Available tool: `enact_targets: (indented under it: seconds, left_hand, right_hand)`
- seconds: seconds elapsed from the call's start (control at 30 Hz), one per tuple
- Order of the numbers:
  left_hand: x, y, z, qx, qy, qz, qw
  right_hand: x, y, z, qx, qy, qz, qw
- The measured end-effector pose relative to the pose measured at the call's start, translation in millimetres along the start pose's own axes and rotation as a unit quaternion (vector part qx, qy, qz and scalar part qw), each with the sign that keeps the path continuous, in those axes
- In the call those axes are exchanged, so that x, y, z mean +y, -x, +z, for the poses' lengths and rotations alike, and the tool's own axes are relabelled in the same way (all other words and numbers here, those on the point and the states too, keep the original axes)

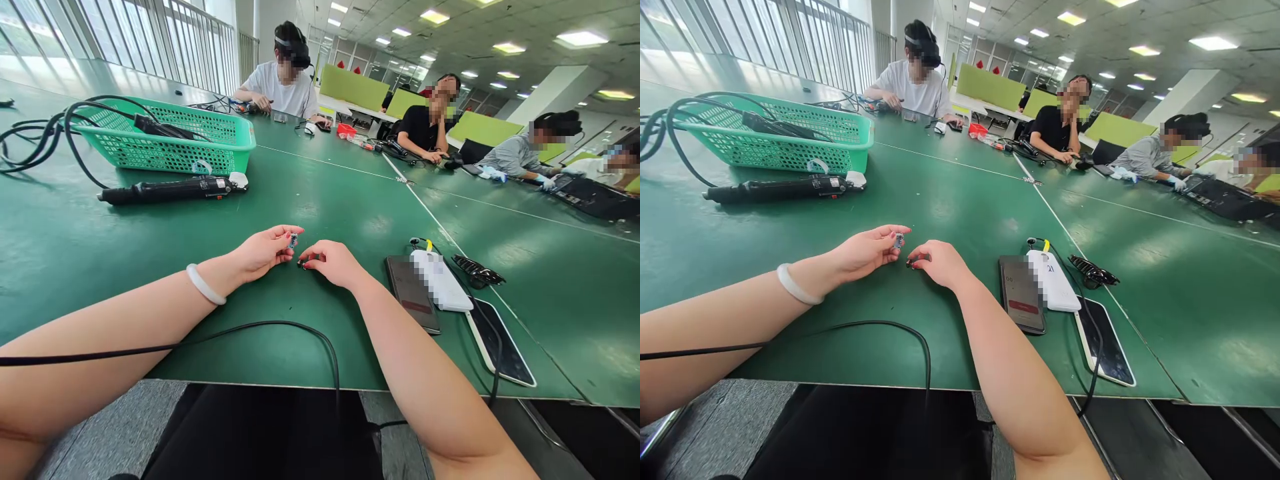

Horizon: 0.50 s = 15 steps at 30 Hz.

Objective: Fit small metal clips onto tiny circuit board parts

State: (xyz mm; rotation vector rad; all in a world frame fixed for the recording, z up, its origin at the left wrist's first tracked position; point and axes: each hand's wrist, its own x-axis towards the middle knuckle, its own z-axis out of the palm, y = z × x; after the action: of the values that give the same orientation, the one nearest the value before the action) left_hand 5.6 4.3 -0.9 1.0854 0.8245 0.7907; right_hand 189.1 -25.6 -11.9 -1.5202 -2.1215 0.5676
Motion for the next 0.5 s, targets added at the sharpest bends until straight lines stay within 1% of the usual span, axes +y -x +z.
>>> enact_targets:
  seconds: [0.07, 0.2, 0.33, 0.5]
  left_hand:
    - [-0.4, 1.7, 2.6, 0.003, -0.019, -0.014, 1.0]
    - [0.5, 3.4, 3.7, -0.001, -0.03, -0.021, 0.999]
    - [1.1, 4.3, 2.6, -0.029, -0.034, -0.014, 0.999]
    - [-2.1, 4.0, 1.5, -0.07, -0.092, 0.008, 0.993]
  right_hand:
    - [-0.4, 0.4, 0.2, 0.007, -0.005, 0.001, 1.0]
    - [-1.5, 2.7, -0.9, 0.018, -0.029, 0.013, 0.999]
    - [-4.0, 3.6, -1.3, 0.052, -0.051, 0.025, 0.997]
    - [-6.5, 1.1, 2.8, 0.089, -0.089, 0.052, 0.991]
